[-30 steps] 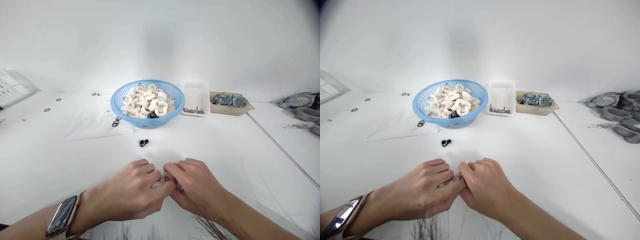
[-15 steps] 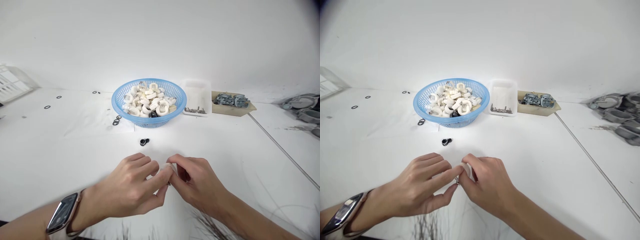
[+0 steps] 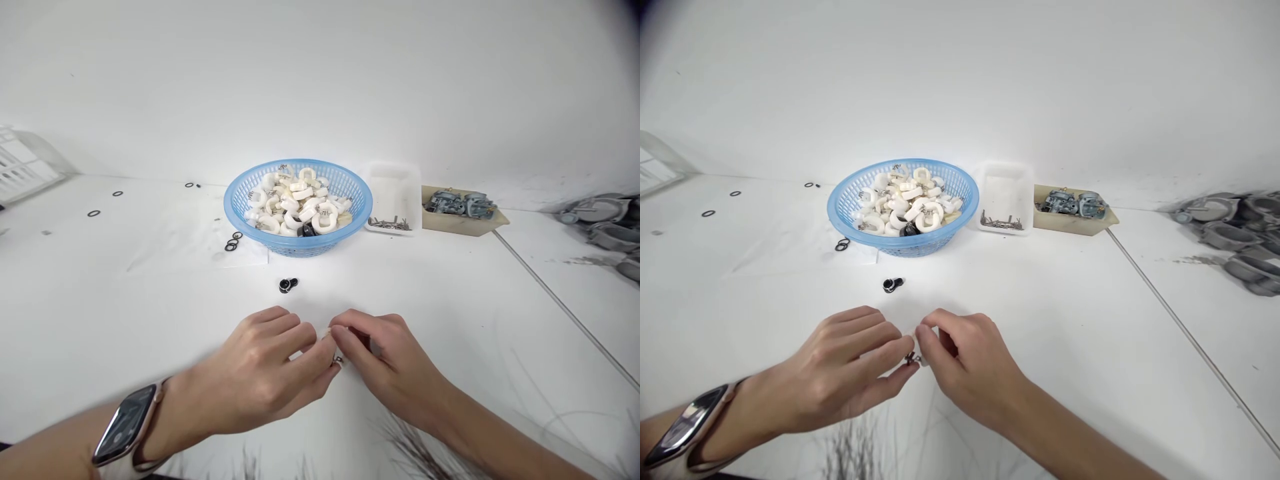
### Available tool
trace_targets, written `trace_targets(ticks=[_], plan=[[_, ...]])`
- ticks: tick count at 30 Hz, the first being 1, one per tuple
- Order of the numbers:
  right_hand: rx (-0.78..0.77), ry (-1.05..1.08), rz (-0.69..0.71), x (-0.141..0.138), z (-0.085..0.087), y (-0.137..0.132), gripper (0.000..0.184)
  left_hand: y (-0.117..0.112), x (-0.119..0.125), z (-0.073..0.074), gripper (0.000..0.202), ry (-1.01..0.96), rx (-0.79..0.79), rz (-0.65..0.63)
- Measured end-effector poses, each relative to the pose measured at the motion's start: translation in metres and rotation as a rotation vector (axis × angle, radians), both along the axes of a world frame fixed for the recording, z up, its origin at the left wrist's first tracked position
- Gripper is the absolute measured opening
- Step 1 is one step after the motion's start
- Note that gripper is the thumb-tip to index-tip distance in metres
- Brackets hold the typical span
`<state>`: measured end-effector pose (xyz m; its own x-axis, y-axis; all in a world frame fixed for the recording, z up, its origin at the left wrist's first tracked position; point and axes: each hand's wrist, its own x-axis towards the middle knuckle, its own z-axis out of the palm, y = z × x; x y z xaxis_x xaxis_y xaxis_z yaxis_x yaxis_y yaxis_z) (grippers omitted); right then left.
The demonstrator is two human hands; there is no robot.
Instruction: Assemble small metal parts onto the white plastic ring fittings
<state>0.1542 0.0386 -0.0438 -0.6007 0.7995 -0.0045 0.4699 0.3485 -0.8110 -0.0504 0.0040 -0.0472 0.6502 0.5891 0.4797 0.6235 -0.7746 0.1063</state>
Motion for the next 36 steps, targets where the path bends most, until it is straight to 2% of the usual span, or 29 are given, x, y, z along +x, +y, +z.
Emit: trace_targets(ticks=[7,10,20,27,36], plan=[[-0.05,0.054,0.037,0.0011,0.0017,0.0009,0.034,-0.0014,-0.0011,0.0001,0.02,0.01,0.007,-0.01],[-0.038,0.04,0.05,0.0013,-0.0008,0.0021,0.032,-0.001,0.0,0.0004,0.02,0.034,0.005,-0.012],[0.044,0.024,0.181,0.0017,0.0001,0.0025,0.026,-0.0037,0.0021,0.0033,0.005,0.059,-0.016,-0.023],[0.093,0.035,0.148,0.0033,-0.0015,0.0008,0.025,-0.0015,0.0031,0.002,0.005,0.034,0.028,0.002],[0.06,0.066,0.151,0.0026,0.0041,0.0008,0.027,-0.002,0.0001,0.0001,0.019,0.057,0.016,0.001]])
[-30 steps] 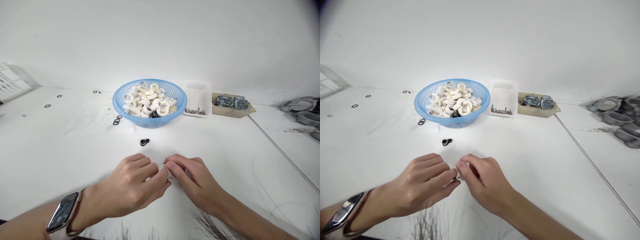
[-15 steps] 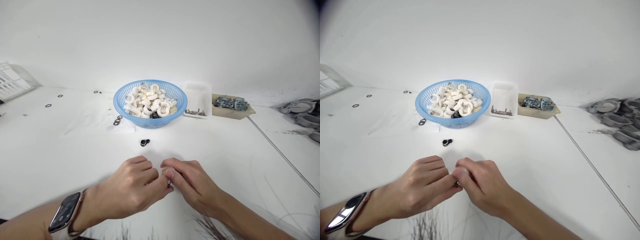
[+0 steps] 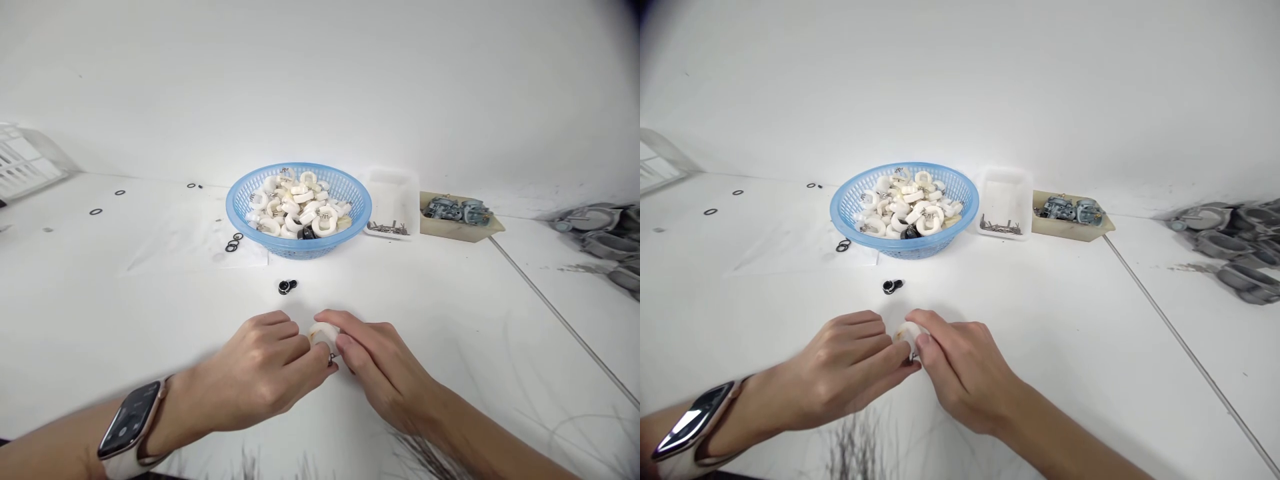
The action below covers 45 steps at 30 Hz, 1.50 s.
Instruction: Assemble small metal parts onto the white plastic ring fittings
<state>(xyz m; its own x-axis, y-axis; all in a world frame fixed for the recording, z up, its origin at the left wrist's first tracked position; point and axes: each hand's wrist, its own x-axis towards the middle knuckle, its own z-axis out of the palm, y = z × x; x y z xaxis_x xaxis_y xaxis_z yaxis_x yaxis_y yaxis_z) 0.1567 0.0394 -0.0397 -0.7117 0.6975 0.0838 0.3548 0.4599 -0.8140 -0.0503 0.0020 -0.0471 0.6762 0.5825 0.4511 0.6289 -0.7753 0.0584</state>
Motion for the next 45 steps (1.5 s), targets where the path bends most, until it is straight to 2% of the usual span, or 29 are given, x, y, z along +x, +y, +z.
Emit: trace_targets(ticks=[7,12,15,18,20,24,27,32,40,45], plan=[[-0.078,0.019,-0.074,0.002,0.002,0.001,0.026,0.006,0.004,0.003,0.008,0.051,0.073,0.027],[-0.182,0.105,-0.149,0.002,-0.005,0.003,0.027,0.014,0.01,0.011,0.013,0.113,0.145,0.01],[-0.271,0.151,-0.185,0.003,-0.011,0.007,0.027,0.019,0.012,0.008,0.018,0.075,0.16,0.019],[-0.295,0.144,-0.198,0.003,-0.014,0.01,0.024,0.018,0.012,0.002,0.014,0.049,0.152,0.035],[-0.252,0.111,-0.188,0.003,-0.015,0.01,0.022,0.014,0.011,-0.001,0.012,0.041,0.123,0.039],[-0.013,0.003,-0.117,0.002,-0.017,0.009,0.014,0.007,0.011,-0.004,0.005,0.007,0.069,0.013],[0.107,-0.041,-0.09,0.002,-0.017,0.009,0.013,0.006,0.01,-0.006,0.009,-0.018,0.065,0.004],[0.146,-0.065,-0.081,0.002,-0.018,0.011,0.013,0.008,0.007,-0.009,0.018,-0.044,0.059,0.002],[0.175,-0.072,-0.059,0.001,-0.019,0.011,0.015,0.011,0.006,-0.003,0.006,-0.029,0.062,-0.051],[0.151,-0.066,-0.056,0.001,-0.017,0.01,0.014,0.012,0.004,-0.002,0.008,-0.02,0.041,-0.067]])
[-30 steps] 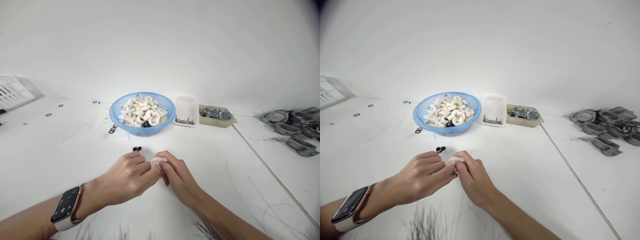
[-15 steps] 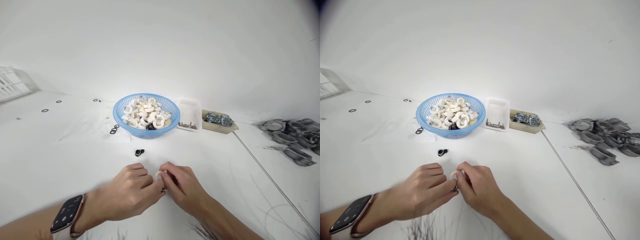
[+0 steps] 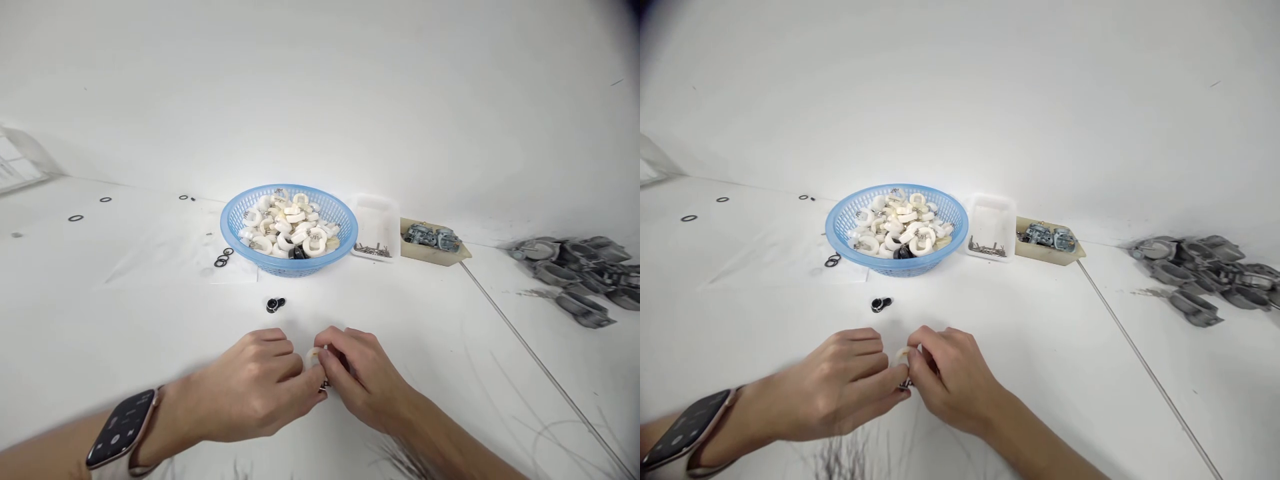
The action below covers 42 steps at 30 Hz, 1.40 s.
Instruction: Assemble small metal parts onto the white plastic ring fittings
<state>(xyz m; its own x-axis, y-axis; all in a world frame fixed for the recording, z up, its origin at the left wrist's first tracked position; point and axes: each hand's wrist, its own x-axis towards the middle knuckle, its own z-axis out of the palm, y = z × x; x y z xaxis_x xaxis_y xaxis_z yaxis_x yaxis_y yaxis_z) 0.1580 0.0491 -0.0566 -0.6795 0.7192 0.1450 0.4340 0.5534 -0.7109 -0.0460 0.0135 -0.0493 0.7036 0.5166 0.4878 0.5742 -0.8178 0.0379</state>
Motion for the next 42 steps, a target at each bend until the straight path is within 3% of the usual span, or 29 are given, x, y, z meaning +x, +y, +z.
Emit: trace_targets(ticks=[8,17,42], plan=[[-0.068,0.03,-0.031,-0.002,0.004,-0.002,0.016,-0.002,-0.004,-0.003,0.025,-0.041,0.028,-0.001],[0.085,-0.035,0.034,0.001,0.008,-0.005,0.014,-0.002,0.0,-0.005,0.004,-0.021,0.053,0.006],[0.197,-0.033,0.164,0.002,-0.004,0.0,0.01,-0.006,-0.001,-0.003,0.009,0.038,0.024,-0.038]])
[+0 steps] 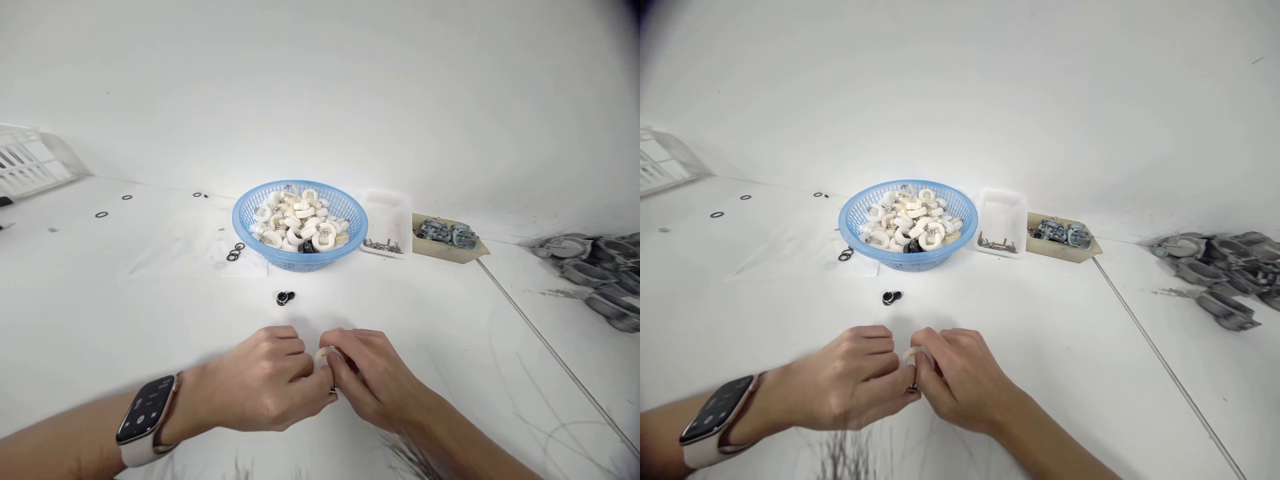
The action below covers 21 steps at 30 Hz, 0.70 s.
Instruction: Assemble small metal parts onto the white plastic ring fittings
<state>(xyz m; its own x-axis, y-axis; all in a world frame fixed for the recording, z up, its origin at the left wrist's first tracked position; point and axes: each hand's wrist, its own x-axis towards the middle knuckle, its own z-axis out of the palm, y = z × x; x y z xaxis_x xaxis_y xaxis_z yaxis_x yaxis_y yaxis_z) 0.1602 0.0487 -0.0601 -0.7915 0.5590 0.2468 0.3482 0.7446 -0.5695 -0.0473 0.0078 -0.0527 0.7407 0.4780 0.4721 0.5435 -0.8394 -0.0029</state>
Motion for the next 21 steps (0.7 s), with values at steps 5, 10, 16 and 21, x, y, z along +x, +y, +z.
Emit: trace_targets(ticks=[5,10,16,21], plan=[[0.01,0.004,0.019,-0.0004,0.0015,-0.0002,0.013,0.0009,0.0002,-0.0003,0.008,-0.001,0.012,-0.009],[0.016,0.02,0.055,-0.0005,0.0002,0.0003,0.016,0.0019,-0.0005,-0.0031,0.006,-0.004,0.016,-0.004],[0.034,0.031,0.056,0.0004,-0.0017,0.0004,0.022,-0.0007,-0.0007,-0.0011,0.005,0.006,-0.001,-0.01],[0.042,0.029,0.057,0.0003,-0.0005,-0.0003,0.022,-0.001,-0.0008,-0.0008,0.006,0.007,-0.004,-0.017]])
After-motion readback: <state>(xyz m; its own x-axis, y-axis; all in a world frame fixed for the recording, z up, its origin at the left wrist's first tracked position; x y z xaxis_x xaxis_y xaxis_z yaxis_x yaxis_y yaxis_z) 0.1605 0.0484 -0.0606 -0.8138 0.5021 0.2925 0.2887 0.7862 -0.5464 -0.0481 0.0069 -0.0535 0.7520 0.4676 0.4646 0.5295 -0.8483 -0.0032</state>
